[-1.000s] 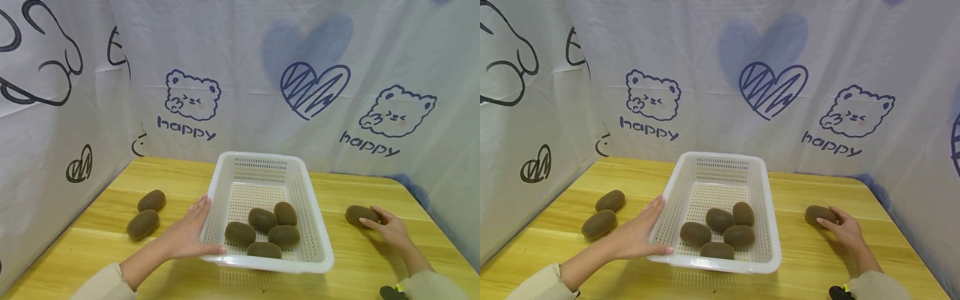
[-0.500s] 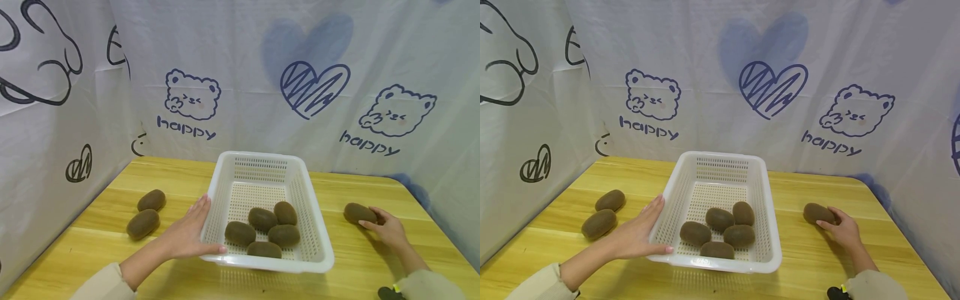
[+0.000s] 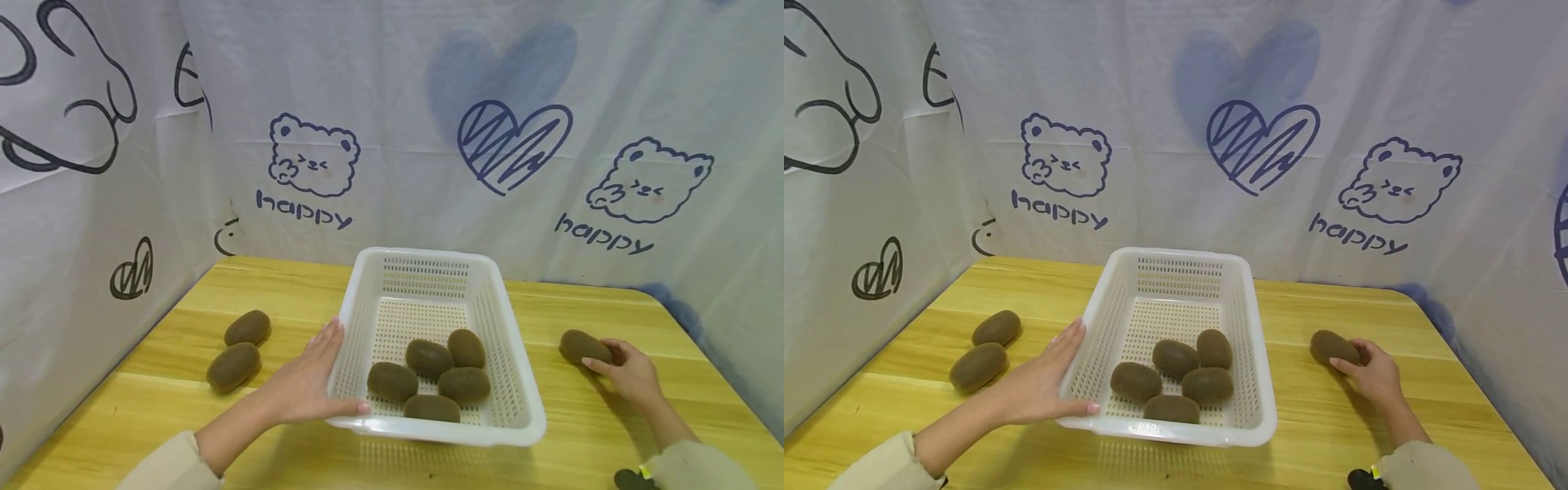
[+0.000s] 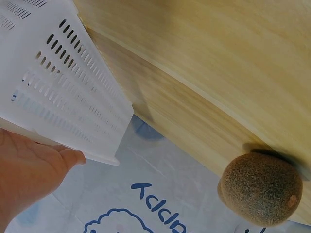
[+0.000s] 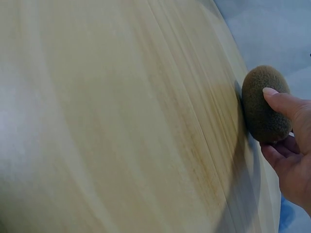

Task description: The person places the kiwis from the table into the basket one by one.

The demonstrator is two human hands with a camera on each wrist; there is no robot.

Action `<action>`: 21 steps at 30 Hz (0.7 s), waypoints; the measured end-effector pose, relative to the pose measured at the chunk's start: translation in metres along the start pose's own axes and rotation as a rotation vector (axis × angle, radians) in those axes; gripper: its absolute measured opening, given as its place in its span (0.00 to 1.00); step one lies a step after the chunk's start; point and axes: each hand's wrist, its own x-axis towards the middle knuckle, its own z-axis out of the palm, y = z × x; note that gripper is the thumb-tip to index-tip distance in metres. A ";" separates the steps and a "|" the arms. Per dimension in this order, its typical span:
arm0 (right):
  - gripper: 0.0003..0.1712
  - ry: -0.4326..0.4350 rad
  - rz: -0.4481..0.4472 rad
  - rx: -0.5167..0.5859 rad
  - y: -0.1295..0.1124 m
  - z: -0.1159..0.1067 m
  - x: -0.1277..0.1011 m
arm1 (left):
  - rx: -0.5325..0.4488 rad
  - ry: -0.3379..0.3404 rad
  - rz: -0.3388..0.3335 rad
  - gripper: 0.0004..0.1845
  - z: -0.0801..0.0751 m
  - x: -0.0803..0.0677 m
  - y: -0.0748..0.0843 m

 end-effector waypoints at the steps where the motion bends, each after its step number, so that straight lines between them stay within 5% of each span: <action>1: 0.38 0.004 -0.001 -0.003 -0.001 0.000 0.000 | 0.000 0.001 0.000 0.65 0.000 0.000 0.000; 21: 0.37 0.062 0.066 -0.019 -0.011 -0.002 -0.002 | -0.013 0.006 0.008 0.65 0.001 0.001 -0.001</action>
